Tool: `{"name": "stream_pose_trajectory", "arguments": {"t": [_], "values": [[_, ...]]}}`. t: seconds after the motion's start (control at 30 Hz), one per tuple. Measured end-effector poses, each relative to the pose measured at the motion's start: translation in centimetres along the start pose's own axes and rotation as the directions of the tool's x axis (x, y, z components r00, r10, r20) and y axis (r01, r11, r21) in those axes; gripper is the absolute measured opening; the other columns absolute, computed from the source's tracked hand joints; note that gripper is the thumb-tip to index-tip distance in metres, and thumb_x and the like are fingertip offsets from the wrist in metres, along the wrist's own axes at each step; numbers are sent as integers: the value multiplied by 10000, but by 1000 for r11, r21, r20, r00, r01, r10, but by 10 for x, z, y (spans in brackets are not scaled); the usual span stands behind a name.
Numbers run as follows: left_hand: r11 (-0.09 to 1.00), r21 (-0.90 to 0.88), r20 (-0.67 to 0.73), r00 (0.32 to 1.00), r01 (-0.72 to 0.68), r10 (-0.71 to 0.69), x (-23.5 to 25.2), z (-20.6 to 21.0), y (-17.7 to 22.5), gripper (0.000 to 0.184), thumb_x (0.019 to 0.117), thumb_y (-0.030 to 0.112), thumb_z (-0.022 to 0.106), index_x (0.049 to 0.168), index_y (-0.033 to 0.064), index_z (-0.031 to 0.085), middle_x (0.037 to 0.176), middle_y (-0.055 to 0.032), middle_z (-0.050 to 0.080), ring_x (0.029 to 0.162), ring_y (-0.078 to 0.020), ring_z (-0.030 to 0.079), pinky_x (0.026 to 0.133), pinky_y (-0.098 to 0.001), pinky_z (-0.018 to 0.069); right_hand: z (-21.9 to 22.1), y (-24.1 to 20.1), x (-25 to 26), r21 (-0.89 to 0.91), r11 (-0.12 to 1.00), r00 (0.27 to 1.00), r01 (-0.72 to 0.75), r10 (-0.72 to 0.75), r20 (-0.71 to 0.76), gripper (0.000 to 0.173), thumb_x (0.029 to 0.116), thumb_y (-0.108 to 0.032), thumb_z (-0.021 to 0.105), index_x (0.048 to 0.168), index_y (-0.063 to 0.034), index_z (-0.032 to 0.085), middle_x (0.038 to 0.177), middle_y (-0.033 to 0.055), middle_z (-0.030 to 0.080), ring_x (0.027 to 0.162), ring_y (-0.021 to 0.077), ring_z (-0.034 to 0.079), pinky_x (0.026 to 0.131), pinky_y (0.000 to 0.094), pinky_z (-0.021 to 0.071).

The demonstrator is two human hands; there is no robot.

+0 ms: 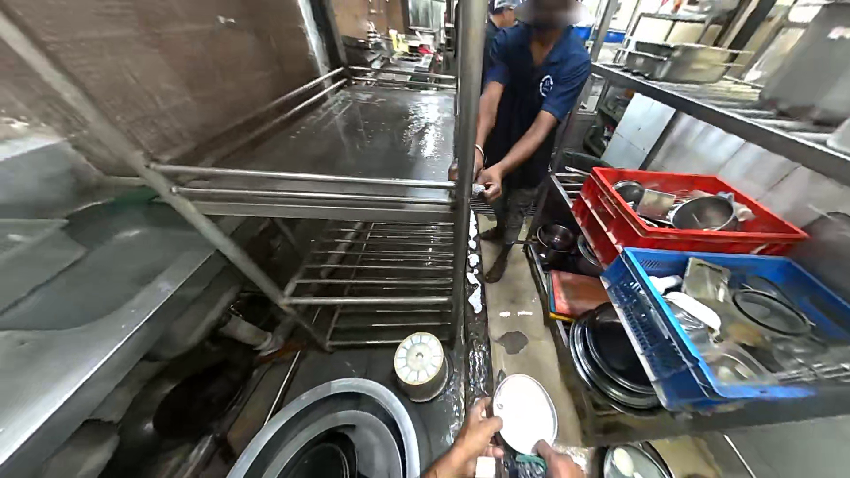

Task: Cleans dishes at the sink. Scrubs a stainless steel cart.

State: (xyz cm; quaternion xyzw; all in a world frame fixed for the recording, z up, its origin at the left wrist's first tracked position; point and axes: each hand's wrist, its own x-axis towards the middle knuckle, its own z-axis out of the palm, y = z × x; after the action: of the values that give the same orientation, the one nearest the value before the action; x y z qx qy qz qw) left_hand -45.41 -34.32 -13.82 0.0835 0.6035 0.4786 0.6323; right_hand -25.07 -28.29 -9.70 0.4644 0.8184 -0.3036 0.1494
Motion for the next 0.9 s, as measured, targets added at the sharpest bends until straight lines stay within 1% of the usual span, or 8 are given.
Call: {"name": "stream_pose_trajectory", "arguments": {"t": [0.13, 0.23, 0.37, 0.47, 0.53, 0.63, 0.77, 0.9], "values": [[992, -53, -153, 983, -113, 104, -7, -21, 21, 678, 918, 89, 632, 1548, 71, 383, 1174, -260, 651, 889, -359, 705, 704, -515, 611, -15, -34, 31, -40, 995, 996, 88, -87, 21, 503, 794, -296, 760, 1275, -178, 672, 1050, 160, 756, 978, 385, 728, 840, 621, 562], [980, -124, -244, 962, -153, 120, -14, -30, 26, 663, 924, 77, 631, 1541, 49, 390, 1119, -247, 667, 841, -330, 716, 682, -486, 625, -24, -42, 54, -122, 976, 978, 181, -166, 126, 573, 810, -299, 746, 1360, -208, 610, 1085, 160, 746, 991, 382, 725, 849, 610, 564], [949, -241, -375, 921, -205, 104, -6, -40, 23, 591, 955, 87, 615, 1514, 47, 429, 1103, -253, 682, 831, -334, 727, 687, -479, 633, -33, -44, 83, -145, 934, 928, 327, -288, 237, 888, 811, -295, 751, 1599, -281, 343, 1111, 170, 740, 970, 400, 724, 856, 619, 565], [901, -339, -500, 863, -271, 71, 6, -42, 19, 526, 977, 74, 604, 1482, 35, 462, 1089, -268, 681, 807, -348, 732, 677, -486, 641, -47, -38, 107, -135, 881, 868, 453, -401, 293, 1052, 802, -287, 766, 1653, -305, 149, 1105, 151, 735, 930, 386, 728, 835, 614, 575], [858, -399, -568, 822, -325, 47, 6, -42, 17, 487, 992, 61, 573, 1466, 16, 467, 1065, -265, 683, 783, -342, 731, 671, -482, 642, -59, -33, 120, -120, 847, 826, 517, -458, 329, 1087, 802, -274, 765, 1665, -276, 104, 1136, 152, 731, 947, 384, 726, 856, 610, 572], [786, -456, -663, 748, -417, 12, 9, -40, 22, 441, 1021, 67, 546, 1450, -1, 466, 1003, -259, 688, 742, -334, 727, 657, -475, 640, -84, -16, 144, -70, 807, 784, 586, -543, 301, 1020, 808, -258, 771, 1656, -237, 204, 1162, 148, 731, 964, 363, 731, 872, 593, 576], [679, -471, -781, 624, -563, -24, 4, -41, 30, 422, 1031, 78, 535, 1440, -5, 466, 947, -259, 688, 713, -336, 720, 648, -478, 635, -120, 3, 182, -26, 777, 755, 629, -603, 257, 739, 798, -215, 787, 1494, -173, 543, 1269, 142, 711, 1120, 338, 705, 981, 574, 549], [614, -443, -857, 510, -653, -75, -13, -49, 46, 348, 1059, 107, 501, 1385, -15, 508, 925, -245, 688, 692, -318, 713, 629, -456, 630, -152, 11, 210, -86, 772, 759, 630, -588, 280, 646, 798, -239, 800, 1411, -141, 620, 1215, 162, 729, 1088, 364, 711, 959, 606, 546]]}}
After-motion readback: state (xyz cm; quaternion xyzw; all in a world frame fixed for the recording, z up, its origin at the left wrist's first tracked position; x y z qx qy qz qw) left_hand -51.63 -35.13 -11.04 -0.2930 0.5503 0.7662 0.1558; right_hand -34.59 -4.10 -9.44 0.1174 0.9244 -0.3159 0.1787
